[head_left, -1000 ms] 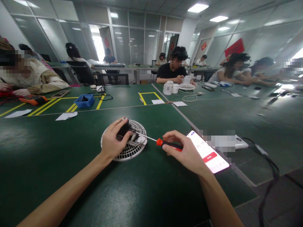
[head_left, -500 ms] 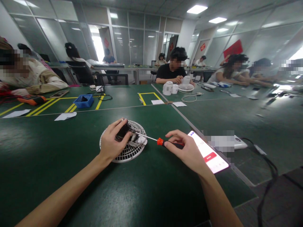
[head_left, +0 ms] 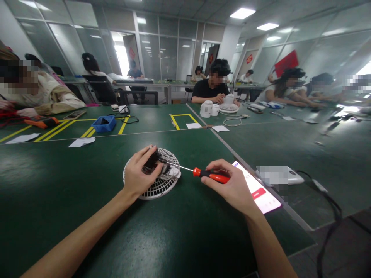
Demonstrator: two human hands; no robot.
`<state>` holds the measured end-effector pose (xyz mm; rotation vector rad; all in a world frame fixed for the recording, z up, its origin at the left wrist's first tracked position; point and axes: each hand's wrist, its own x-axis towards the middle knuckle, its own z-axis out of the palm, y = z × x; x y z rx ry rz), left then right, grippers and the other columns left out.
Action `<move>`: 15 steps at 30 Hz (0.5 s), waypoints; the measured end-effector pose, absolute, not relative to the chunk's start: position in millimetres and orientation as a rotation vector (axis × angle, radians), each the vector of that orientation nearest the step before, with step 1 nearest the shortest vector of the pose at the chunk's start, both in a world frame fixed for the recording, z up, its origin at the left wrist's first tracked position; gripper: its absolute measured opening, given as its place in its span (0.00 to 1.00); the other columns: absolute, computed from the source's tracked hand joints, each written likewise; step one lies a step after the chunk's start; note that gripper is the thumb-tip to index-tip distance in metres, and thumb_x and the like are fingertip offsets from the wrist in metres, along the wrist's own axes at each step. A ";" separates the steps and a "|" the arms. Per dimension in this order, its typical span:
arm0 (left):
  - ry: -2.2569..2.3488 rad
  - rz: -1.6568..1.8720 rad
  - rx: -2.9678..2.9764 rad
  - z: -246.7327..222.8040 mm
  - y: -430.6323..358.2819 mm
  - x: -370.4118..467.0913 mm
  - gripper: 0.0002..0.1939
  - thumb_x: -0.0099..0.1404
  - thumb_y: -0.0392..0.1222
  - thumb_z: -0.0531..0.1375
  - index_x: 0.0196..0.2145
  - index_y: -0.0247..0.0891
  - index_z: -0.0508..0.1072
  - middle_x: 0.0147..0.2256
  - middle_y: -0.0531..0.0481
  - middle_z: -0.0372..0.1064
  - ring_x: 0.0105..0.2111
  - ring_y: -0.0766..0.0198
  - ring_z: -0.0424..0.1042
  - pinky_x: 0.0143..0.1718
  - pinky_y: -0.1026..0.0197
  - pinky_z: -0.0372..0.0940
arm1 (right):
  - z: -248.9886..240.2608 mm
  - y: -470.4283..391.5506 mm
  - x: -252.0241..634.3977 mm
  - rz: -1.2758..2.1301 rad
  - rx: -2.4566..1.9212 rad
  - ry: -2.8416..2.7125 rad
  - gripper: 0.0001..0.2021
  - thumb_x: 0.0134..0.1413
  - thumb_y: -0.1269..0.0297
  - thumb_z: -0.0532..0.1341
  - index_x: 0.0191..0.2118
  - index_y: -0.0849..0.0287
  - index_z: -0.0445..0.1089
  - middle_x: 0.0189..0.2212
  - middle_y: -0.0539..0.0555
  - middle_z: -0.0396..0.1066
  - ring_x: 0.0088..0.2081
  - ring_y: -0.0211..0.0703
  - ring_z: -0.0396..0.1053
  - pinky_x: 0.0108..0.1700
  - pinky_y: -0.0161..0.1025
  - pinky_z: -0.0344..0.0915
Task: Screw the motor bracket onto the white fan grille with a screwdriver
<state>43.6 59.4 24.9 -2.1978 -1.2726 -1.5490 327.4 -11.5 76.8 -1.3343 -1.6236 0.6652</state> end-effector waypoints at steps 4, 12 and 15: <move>-1.272 -1.565 -2.184 23.9 60.4 44.3 0.26 0.64 0.45 0.67 0.59 0.41 0.73 0.56 0.41 0.74 0.54 0.51 0.76 0.58 0.43 0.72 | 75.1 -6.4 326.7 0.785 -1.355 -1.648 0.11 0.59 0.52 0.66 0.38 0.55 0.73 0.30 0.51 0.76 0.36 0.46 0.75 0.43 0.45 0.72; -1.271 -1.551 -2.172 22.5 57.7 45.5 0.25 0.65 0.45 0.67 0.59 0.41 0.73 0.56 0.41 0.74 0.54 0.51 0.76 0.59 0.44 0.72 | 74.1 -7.9 328.8 0.877 -1.402 -1.718 0.19 0.49 0.57 0.72 0.45 0.54 0.70 0.41 0.51 0.73 0.35 0.43 0.74 0.36 0.40 0.68; -1.287 -1.547 -2.163 20.7 54.4 45.5 0.25 0.65 0.45 0.66 0.59 0.41 0.73 0.57 0.42 0.74 0.55 0.51 0.76 0.59 0.44 0.71 | 74.4 -6.4 332.7 0.880 -1.410 -1.709 0.16 0.46 0.58 0.73 0.40 0.55 0.71 0.35 0.49 0.73 0.33 0.42 0.72 0.36 0.40 0.67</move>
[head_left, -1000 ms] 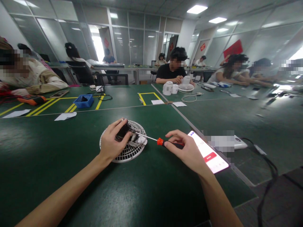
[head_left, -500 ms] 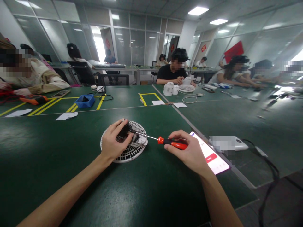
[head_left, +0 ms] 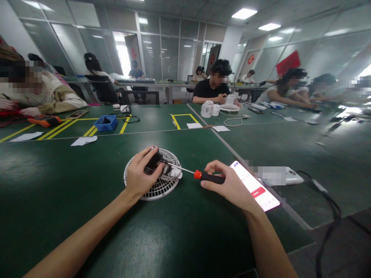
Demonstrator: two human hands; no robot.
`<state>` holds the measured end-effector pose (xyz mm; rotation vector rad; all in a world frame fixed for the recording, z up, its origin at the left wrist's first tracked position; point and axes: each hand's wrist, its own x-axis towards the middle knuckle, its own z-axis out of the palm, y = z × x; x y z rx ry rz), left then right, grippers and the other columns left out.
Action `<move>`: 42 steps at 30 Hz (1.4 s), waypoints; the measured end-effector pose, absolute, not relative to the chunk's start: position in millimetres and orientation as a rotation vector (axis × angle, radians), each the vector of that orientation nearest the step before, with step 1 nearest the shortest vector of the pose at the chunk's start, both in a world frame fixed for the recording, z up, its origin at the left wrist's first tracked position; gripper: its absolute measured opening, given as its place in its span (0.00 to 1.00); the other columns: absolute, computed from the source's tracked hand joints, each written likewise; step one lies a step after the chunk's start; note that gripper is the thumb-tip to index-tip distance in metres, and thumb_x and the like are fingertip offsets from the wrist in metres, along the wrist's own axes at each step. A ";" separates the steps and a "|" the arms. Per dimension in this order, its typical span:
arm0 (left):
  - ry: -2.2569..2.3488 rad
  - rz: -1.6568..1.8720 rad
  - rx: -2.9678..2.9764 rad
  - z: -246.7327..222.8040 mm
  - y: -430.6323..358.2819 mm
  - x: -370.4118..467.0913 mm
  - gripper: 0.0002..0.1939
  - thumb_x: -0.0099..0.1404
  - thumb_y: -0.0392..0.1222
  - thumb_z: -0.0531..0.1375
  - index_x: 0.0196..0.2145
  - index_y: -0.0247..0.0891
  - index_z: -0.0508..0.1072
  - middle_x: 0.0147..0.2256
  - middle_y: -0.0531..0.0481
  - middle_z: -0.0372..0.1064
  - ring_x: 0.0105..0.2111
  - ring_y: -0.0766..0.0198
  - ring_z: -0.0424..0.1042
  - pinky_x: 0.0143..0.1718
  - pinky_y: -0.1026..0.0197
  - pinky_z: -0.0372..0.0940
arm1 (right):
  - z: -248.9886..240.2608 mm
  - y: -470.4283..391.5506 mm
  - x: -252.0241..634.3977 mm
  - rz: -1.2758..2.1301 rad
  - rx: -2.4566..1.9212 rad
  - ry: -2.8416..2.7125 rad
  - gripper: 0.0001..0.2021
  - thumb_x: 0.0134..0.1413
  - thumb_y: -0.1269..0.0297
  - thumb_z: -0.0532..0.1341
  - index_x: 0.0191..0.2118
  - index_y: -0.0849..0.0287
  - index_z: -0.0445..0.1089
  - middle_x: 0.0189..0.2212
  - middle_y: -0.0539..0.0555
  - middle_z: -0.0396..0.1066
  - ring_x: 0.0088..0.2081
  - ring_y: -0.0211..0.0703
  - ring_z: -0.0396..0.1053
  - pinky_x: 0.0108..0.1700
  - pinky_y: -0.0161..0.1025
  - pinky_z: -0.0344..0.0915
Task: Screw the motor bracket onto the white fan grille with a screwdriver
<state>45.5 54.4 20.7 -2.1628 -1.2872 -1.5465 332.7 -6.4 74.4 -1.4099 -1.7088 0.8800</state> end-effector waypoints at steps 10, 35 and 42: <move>-1.347 -1.607 -2.186 25.8 46.0 51.0 0.22 0.64 0.44 0.66 0.55 0.41 0.73 0.55 0.42 0.74 0.54 0.52 0.75 0.59 0.43 0.70 | 75.4 -3.8 334.1 0.985 -1.458 -1.627 0.17 0.53 0.49 0.68 0.39 0.57 0.72 0.32 0.51 0.73 0.23 0.36 0.66 0.23 0.35 0.62; -1.440 -1.698 -2.058 21.8 42.0 71.4 0.24 0.62 0.35 0.63 0.56 0.40 0.70 0.56 0.42 0.72 0.57 0.52 0.71 0.62 0.43 0.66 | 63.0 9.4 333.0 1.043 -1.276 -1.202 0.23 0.42 0.52 0.67 0.45 0.54 0.68 0.31 0.51 0.73 0.29 0.43 0.70 0.26 0.37 0.66; -1.449 -1.680 -2.070 19.5 43.1 70.0 0.24 0.63 0.36 0.63 0.57 0.40 0.70 0.58 0.42 0.71 0.58 0.51 0.71 0.63 0.42 0.66 | 54.2 16.5 334.9 0.973 -1.142 -1.078 0.28 0.31 0.66 0.64 0.46 0.52 0.65 0.36 0.49 0.67 0.36 0.41 0.65 0.33 0.34 0.64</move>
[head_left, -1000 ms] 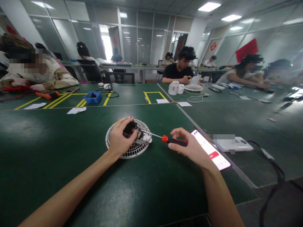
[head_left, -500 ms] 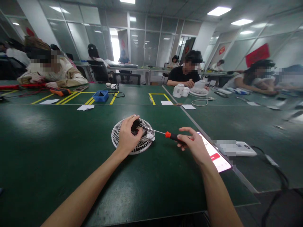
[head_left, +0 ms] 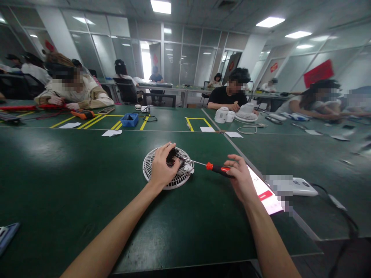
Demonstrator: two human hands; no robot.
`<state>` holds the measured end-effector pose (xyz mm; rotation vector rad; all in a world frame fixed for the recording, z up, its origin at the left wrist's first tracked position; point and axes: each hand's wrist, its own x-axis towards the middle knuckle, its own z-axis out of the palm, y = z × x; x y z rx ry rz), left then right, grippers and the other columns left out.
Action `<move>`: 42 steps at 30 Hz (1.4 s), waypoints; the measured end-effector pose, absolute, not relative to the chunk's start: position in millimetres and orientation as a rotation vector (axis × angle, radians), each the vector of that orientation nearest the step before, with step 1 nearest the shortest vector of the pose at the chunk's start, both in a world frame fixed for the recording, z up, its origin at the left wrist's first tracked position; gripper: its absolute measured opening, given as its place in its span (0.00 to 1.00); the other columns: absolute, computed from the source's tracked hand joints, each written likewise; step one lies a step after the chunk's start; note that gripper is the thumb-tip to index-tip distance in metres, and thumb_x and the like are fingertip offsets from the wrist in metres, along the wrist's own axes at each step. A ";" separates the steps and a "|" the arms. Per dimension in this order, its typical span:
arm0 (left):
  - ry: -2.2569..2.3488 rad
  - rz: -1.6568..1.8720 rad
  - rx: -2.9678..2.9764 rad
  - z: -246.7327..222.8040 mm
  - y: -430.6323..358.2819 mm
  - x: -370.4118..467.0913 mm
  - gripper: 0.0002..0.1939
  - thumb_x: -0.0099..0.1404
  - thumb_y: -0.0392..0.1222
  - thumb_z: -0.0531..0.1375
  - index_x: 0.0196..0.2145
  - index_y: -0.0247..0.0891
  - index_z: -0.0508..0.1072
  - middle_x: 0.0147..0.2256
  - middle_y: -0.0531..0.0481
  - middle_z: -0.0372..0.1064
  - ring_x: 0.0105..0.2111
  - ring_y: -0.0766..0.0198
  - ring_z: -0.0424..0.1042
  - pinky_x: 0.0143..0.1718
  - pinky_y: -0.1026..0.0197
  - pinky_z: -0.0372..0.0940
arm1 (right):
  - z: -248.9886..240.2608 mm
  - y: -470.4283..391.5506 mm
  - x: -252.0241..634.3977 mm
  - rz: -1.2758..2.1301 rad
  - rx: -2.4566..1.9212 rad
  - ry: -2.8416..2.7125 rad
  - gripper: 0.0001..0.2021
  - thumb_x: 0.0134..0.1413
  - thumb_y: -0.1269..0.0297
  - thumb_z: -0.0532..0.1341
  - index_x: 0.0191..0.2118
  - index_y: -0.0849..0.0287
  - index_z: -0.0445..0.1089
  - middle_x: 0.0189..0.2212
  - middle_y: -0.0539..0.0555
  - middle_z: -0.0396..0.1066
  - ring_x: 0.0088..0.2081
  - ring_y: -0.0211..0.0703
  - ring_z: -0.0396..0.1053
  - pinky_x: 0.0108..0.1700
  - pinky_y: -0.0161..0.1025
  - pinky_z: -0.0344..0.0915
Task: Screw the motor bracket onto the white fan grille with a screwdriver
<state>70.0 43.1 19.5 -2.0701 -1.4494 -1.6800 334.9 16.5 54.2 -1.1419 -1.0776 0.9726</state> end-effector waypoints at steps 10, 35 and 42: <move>-1.505 -1.622 -2.082 22.8 38.6 70.3 0.24 0.65 0.36 0.64 0.59 0.40 0.70 0.59 0.41 0.71 0.59 0.50 0.71 0.63 0.41 0.67 | 53.7 15.0 324.6 0.903 -1.285 -1.106 0.24 0.45 0.55 0.65 0.49 0.53 0.60 0.29 0.44 0.67 0.17 0.35 0.61 0.16 0.33 0.52; -1.504 -1.641 -2.064 22.2 38.1 71.3 0.24 0.65 0.39 0.63 0.58 0.42 0.70 0.58 0.42 0.71 0.58 0.50 0.71 0.62 0.39 0.68 | 57.9 12.6 326.3 1.045 -1.276 -1.053 0.22 0.43 0.53 0.70 0.42 0.54 0.64 0.30 0.48 0.70 0.21 0.40 0.73 0.20 0.36 0.70; -1.499 -1.643 -2.056 19.6 38.7 72.2 0.25 0.65 0.38 0.63 0.59 0.41 0.70 0.59 0.41 0.70 0.58 0.50 0.71 0.63 0.41 0.67 | 59.8 9.3 332.4 1.158 -1.171 -1.095 0.25 0.36 0.65 0.64 0.46 0.53 0.63 0.33 0.46 0.69 0.23 0.38 0.72 0.19 0.32 0.64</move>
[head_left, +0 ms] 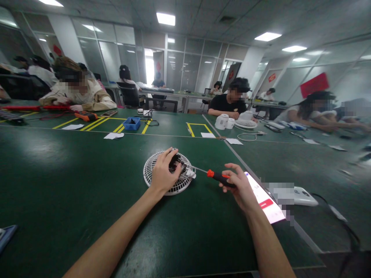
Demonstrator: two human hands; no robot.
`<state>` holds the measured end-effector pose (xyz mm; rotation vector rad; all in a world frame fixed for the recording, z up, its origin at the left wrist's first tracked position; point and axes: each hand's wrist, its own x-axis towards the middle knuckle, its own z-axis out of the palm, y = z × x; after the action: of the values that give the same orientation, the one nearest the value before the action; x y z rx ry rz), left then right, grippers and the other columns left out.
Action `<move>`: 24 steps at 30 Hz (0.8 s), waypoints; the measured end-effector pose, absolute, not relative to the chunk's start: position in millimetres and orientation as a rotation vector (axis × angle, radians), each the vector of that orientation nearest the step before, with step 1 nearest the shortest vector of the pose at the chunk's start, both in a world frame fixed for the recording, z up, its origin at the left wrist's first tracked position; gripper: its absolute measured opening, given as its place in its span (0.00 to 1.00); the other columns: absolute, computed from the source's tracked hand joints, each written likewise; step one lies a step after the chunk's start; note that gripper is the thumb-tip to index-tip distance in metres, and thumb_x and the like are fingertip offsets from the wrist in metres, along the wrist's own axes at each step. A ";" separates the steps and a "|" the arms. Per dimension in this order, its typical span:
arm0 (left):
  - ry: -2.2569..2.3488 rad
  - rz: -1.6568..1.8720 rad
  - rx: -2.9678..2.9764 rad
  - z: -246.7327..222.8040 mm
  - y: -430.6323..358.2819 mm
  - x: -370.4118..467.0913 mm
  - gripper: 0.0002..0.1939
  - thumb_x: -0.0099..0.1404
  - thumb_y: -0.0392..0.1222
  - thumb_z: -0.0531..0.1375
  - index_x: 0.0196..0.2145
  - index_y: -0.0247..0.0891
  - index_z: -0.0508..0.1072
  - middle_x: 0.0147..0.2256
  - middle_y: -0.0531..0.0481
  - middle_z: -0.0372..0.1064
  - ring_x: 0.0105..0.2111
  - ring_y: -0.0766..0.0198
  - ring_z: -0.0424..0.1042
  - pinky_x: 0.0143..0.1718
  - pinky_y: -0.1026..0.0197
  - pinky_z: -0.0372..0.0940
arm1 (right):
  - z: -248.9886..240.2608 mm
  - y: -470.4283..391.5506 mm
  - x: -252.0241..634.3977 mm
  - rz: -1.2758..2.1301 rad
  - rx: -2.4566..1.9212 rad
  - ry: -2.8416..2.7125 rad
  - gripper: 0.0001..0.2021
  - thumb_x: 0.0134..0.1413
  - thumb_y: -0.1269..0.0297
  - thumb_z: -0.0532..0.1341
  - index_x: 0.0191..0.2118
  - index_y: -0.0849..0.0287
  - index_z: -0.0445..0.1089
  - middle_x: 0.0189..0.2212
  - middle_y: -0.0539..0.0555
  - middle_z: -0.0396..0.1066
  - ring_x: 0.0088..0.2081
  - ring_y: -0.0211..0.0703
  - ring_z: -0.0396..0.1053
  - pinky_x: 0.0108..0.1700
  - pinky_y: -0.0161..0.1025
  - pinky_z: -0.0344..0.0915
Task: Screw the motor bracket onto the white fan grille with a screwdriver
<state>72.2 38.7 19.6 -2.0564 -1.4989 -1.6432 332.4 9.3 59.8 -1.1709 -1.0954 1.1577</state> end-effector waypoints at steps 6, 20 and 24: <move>-1.473 -1.655 -2.044 20.3 39.1 72.8 0.24 0.65 0.38 0.63 0.58 0.40 0.71 0.58 0.41 0.72 0.57 0.51 0.72 0.62 0.42 0.67 | 58.2 13.1 331.5 1.015 -1.238 -1.094 0.28 0.41 0.55 0.68 0.48 0.53 0.59 0.27 0.46 0.72 0.19 0.40 0.70 0.19 0.34 0.66; -1.515 -1.660 -2.003 22.4 37.9 51.7 0.23 0.63 0.39 0.64 0.56 0.40 0.73 0.56 0.41 0.73 0.56 0.50 0.73 0.60 0.42 0.69 | 71.1 26.2 323.3 1.062 -1.194 -1.263 0.21 0.37 0.63 0.68 0.43 0.54 0.69 0.31 0.46 0.70 0.25 0.36 0.66 0.28 0.35 0.66; -1.496 -1.655 -2.012 25.7 37.2 50.1 0.21 0.64 0.39 0.64 0.55 0.39 0.73 0.55 0.41 0.74 0.55 0.50 0.74 0.60 0.42 0.70 | 86.1 33.3 321.1 1.127 -1.404 -1.279 0.16 0.42 0.59 0.66 0.40 0.55 0.68 0.21 0.47 0.70 0.20 0.38 0.66 0.20 0.32 0.60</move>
<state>50.1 37.2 25.7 -2.0118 -1.4959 -1.6550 321.1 33.3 86.1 -1.4040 -1.2788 1.1274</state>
